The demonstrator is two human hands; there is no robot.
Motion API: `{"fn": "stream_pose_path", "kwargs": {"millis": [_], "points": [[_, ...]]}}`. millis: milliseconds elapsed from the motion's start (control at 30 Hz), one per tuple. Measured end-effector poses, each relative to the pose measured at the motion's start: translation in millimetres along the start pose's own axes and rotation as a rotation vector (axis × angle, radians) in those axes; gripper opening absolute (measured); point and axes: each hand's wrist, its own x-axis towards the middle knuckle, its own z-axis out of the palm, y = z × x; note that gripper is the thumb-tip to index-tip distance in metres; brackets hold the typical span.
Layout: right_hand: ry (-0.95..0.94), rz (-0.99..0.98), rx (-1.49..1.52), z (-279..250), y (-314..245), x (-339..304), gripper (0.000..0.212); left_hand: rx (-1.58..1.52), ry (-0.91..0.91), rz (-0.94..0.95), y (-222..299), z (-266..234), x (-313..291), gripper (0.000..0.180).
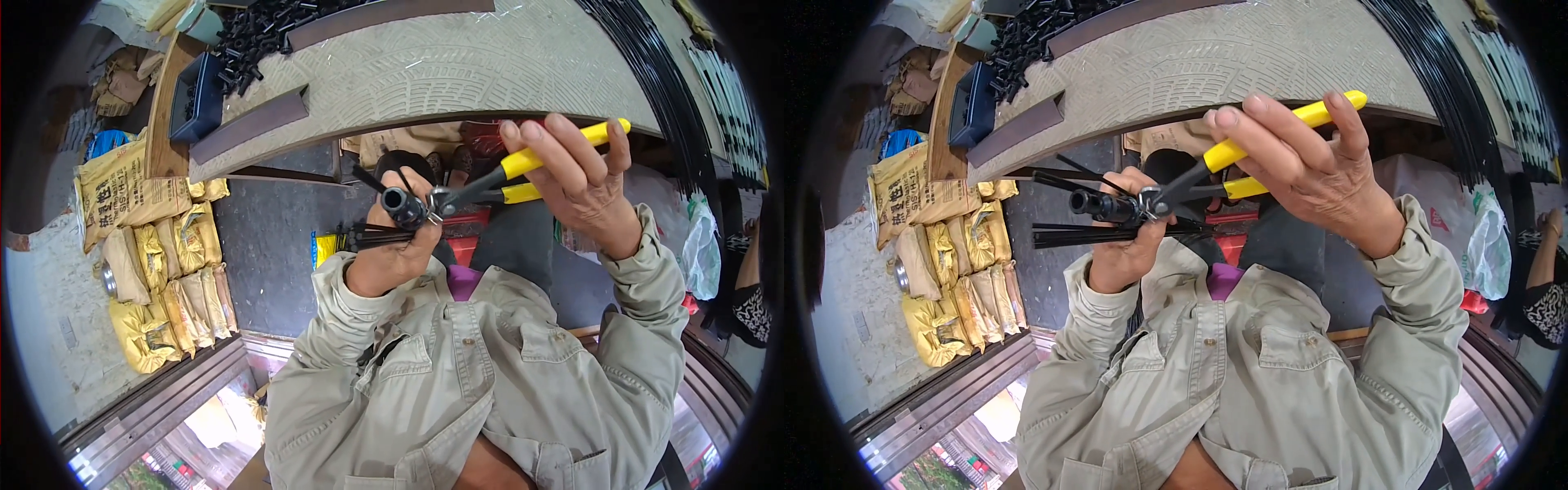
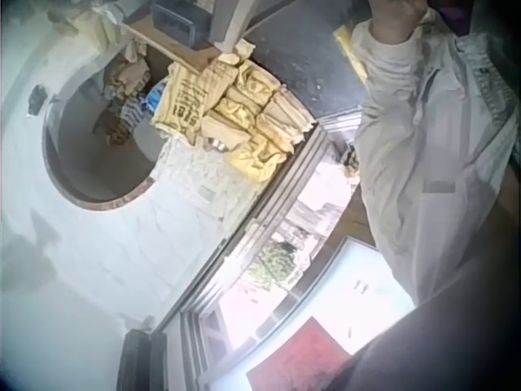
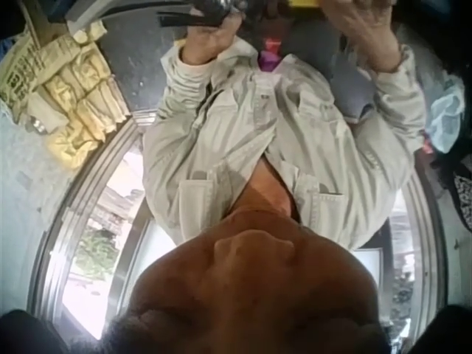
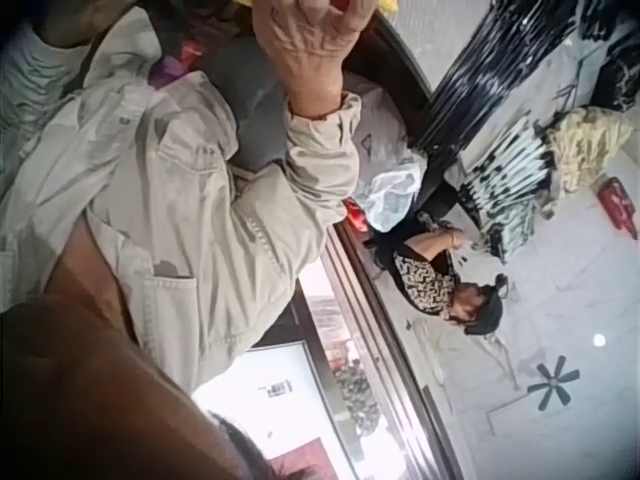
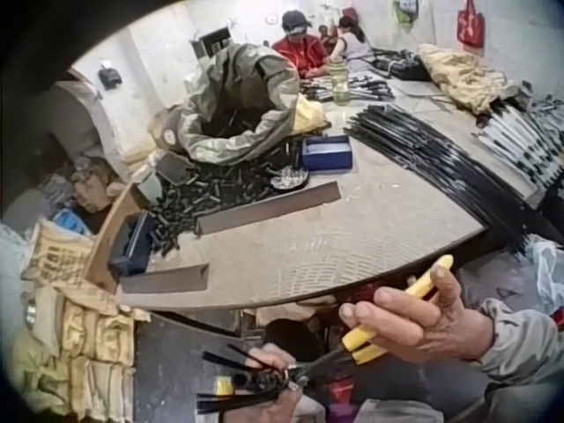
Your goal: Assembling black wire bundles into connector housings using pliers and manual dexterity.
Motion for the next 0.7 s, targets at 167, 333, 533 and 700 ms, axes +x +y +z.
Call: {"fn": "stream_pose_path", "kwargs": {"millis": [167,333,533,700], "points": [[0.102,0.035,-0.049,6.2,-10.1,-2.9,0.032,-0.104,0.011,-0.017,0.3,0.9,0.3,0.022],[0.107,0.136,-0.017,8.7,-30.5,-17.3,0.048,-0.116,0.068,-0.035,1.7,1.7,-5.3,0.022],[-0.023,0.198,0.061,-12.0,-47.5,-23.7,0.032,-0.093,0.065,0.011,-0.7,1.6,-11.9,0.024],[-0.215,0.089,0.427,-42.4,-7.6,-5.8,0.027,-0.016,0.046,0.106,0.5,3.1,-9.5,0.023]]}}
